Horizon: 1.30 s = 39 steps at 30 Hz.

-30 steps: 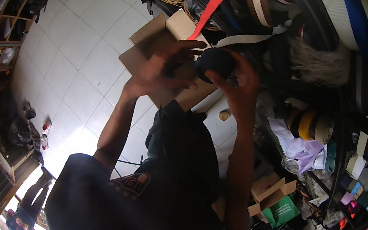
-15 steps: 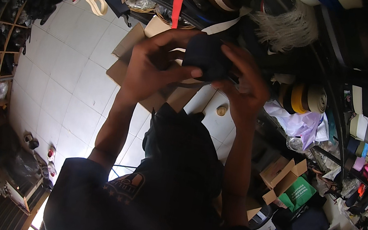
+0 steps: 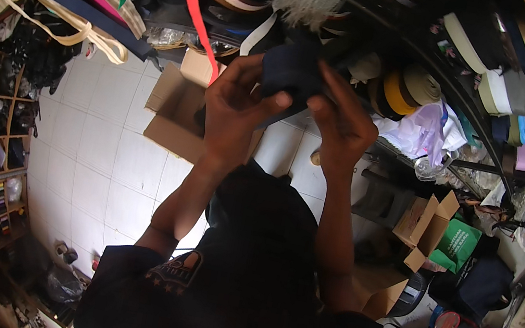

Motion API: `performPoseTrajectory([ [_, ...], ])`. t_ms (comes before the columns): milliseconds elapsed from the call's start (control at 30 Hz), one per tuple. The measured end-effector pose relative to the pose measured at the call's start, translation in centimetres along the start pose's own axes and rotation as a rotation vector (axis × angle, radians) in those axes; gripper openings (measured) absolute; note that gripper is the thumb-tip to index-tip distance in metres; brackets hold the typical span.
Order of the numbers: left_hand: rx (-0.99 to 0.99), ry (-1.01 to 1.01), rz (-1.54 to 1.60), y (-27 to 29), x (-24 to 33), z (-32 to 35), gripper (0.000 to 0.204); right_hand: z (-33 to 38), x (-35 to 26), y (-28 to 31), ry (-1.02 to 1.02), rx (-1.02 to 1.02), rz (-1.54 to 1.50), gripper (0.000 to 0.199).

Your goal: The person picks up ribbon rolls from a cardboard box on the floor and places them onto shelves, handling rolls of various colors including yellow, brown, pink, and blue.

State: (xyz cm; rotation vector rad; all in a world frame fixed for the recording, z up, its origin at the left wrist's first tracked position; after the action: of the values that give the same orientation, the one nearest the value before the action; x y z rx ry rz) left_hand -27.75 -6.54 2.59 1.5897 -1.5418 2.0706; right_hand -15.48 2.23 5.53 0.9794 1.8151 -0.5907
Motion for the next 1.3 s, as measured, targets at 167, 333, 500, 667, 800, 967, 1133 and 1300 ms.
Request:
performPoseTrajectory([
  [167,-0.068,0.084,0.034,-3.4,-1.2,1.6,0.051,0.2,-1.7,3.6,-0.044,0.013,-0.190,0.037],
  [333,-0.386,0.099,-0.163,-6.3,0.0,1.4,0.056,-0.4,-3.8,6.5,0.094,-0.153,0.140,0.032],
  [500,-0.377,0.167,-0.483,-6.8,0.3,-0.2,0.048,-1.2,-4.0,6.8,0.011,-0.122,0.061,0.027],
  [667,-0.137,0.196,-0.031,-8.0,-3.0,1.0,0.042,-0.5,-3.1,6.3,0.050,0.198,0.048,0.025],
  [800,-0.153,0.237,-0.083,-7.3,-5.1,1.1,0.042,-0.3,-1.8,7.9,-0.058,0.190,0.043,0.023],
  [967,-0.269,0.338,-0.347,-8.0,-5.7,0.3,0.042,-0.3,-0.6,9.9,-0.245,-0.058,0.131,0.022],
  [1133,-0.039,0.346,-0.006,-8.1,-9.3,1.0,0.042,1.2,0.1,10.1,-0.177,0.171,0.175,0.025],
  [1300,-0.088,0.319,-0.152,-9.3,-11.3,1.5,0.043,3.4,1.5,12.5,-0.136,0.407,0.143,0.025],
])
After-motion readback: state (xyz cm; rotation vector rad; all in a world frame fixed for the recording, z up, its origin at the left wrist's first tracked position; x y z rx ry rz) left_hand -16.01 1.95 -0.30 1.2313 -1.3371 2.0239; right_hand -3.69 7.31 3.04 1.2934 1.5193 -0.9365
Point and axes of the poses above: each hand's wrist, its own z-axis away from the middle knuckle, its own y-axis out of the back of the hand, x = y × z, the point moved 5 cm from there along -z, towards the middle knuckle, and after that the axes turned 3 degrees about -y, right-handed, at the moved point
